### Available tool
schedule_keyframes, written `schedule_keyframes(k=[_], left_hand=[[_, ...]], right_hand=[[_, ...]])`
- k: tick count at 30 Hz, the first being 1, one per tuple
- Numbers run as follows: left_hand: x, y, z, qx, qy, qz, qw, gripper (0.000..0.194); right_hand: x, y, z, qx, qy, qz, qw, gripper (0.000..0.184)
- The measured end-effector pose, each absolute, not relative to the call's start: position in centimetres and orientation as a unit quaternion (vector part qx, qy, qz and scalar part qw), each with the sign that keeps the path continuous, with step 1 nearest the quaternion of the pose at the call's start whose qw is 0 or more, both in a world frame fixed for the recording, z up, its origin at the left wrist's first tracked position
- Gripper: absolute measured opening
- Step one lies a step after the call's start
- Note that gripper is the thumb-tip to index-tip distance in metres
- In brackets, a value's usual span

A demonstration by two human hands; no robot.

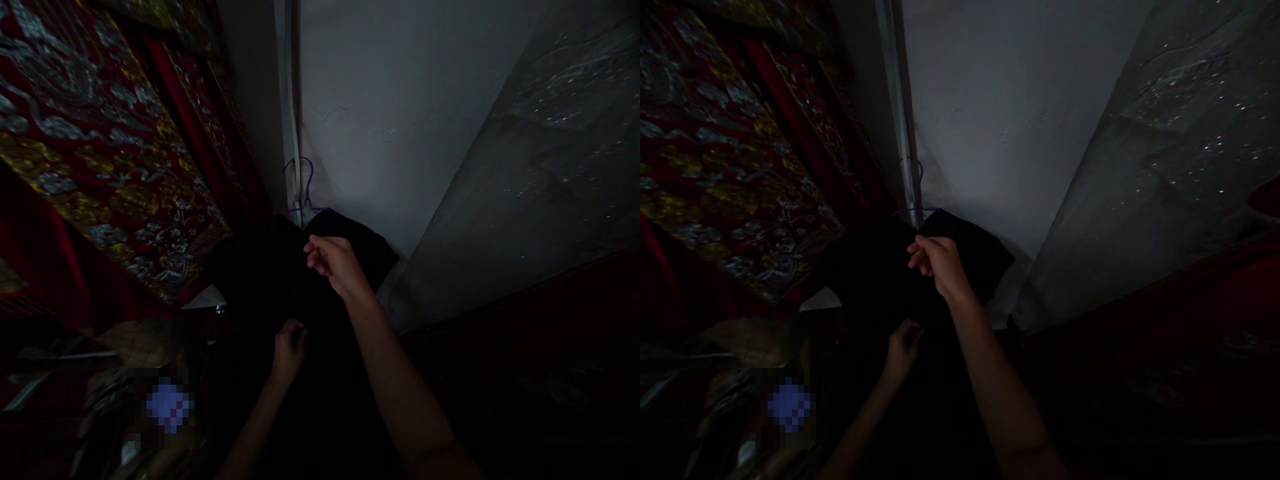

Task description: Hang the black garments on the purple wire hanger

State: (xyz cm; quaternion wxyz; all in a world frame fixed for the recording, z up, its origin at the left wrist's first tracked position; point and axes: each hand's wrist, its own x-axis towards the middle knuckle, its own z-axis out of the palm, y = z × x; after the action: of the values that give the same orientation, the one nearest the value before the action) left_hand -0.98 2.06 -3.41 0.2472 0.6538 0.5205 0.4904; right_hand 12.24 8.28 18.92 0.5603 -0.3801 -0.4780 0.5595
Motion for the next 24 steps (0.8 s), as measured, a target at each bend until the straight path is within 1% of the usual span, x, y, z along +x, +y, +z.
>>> schedule_keyframes(k=[2,3,5,6,7,10,13,15,17,20,22,24], left_hand=[[-1.6,3.0,-0.6,0.657,0.497,0.506,0.254,0.012],[-1.9,3.4,1.4,0.658,0.482,0.524,0.246,0.018],[-2.4,4.2,6.3,0.655,0.452,0.576,0.190,0.036],[-2.5,4.6,8.9,0.662,0.430,0.593,0.157,0.040],[-2.6,4.9,11.3,0.682,0.409,0.593,0.127,0.039],[-2.5,5.9,16.4,0.736,0.370,0.563,0.067,0.020],[-1.9,6.4,18.1,0.749,0.369,0.549,0.038,0.014],[-1.6,6.4,18.3,0.744,0.376,0.551,0.032,0.014],[-1.7,6.3,18.6,0.709,0.394,0.585,0.023,0.015],[-3.5,6.6,19.6,0.598,0.423,0.681,0.021,0.016],[-6.1,7.2,19.9,0.491,0.417,0.762,0.068,0.014],[-9.2,7.9,18.9,0.357,0.388,0.832,0.175,0.010]], right_hand=[[11.7,7.3,18.6,-0.369,-0.480,0.554,0.572,0.033],[11.5,6.7,18.2,-0.366,-0.479,0.551,0.577,0.034],[11.3,5.5,17.5,-0.360,-0.486,0.543,0.582,0.035],[11.3,5.2,17.3,-0.357,-0.495,0.541,0.578,0.035],[11.4,4.9,17.3,-0.352,-0.508,0.539,0.572,0.035],[11.7,5.2,17.8,-0.345,-0.544,0.516,0.565,0.036],[11.6,6.3,17.4,-0.365,-0.552,0.473,0.582,0.035],[11.2,7.1,15.8,-0.388,-0.537,0.459,0.592,0.033],[10.6,7.8,13.3,-0.414,-0.518,0.465,0.587,0.032],[9.9,7.9,9.1,-0.445,-0.505,0.495,0.549,0.032],[9.7,7.1,7.1,-0.451,-0.499,0.514,0.533,0.031],[9.7,5.7,6.1,-0.449,-0.492,0.527,0.527,0.032]])
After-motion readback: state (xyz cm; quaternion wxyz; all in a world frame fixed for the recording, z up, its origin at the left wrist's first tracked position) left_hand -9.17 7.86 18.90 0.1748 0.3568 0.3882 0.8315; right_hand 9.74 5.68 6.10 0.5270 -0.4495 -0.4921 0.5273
